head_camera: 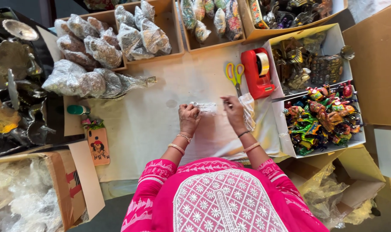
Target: The person wraps a silver decorative item in bubble wrap, secures it with tape, and places it in a box. They then repeat the process with a smaller decorative item.
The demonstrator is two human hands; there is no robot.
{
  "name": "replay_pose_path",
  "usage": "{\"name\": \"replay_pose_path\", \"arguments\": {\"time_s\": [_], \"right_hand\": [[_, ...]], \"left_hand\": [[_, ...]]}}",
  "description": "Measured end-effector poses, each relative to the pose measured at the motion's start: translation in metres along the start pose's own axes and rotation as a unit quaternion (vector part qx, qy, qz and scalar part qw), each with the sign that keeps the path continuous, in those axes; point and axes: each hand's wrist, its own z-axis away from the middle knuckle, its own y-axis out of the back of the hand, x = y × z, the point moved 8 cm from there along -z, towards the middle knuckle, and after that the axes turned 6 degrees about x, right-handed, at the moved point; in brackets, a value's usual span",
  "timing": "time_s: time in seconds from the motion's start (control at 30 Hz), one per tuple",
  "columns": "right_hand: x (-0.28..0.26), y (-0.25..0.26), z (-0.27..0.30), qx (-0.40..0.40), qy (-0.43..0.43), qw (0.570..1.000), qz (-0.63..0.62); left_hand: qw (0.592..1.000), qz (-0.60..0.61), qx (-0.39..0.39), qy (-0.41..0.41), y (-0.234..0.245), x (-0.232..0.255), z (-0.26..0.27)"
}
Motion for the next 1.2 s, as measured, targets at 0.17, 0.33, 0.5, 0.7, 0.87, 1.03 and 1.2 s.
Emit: {"name": "replay_pose_path", "arguments": {"time_s": [0.17,0.33,0.5,0.7,0.87,1.03,1.2], "right_hand": [[-0.020,0.103,-0.014,0.169,0.090,0.967,0.168],[-0.026,0.168,-0.030,0.227,0.063,0.929,0.287],[-0.014,0.160,-0.068,0.143,0.101,0.917,0.359],[0.021,0.164,-0.094,0.084,0.000,0.906,0.414],[0.050,0.175,-0.100,0.106,0.046,0.927,0.357],[0.057,0.171,-0.090,0.121,0.013,0.976,0.179],[0.083,0.163,-0.062,0.175,-0.072,0.979,0.076]], "left_hand": [[1.000,0.021,-0.016,-0.015,-0.005,-0.005,0.001],[0.999,0.026,-0.020,-0.014,-0.007,-0.006,0.001],[1.000,-0.008,-0.010,-0.009,-0.005,-0.007,0.003],[1.000,-0.010,-0.014,-0.010,-0.003,-0.005,0.002],[1.000,-0.006,-0.014,-0.007,-0.004,-0.007,0.002],[1.000,-0.018,-0.018,-0.019,-0.001,-0.002,0.001],[1.000,-0.003,-0.009,-0.028,0.000,-0.004,0.001]]}}
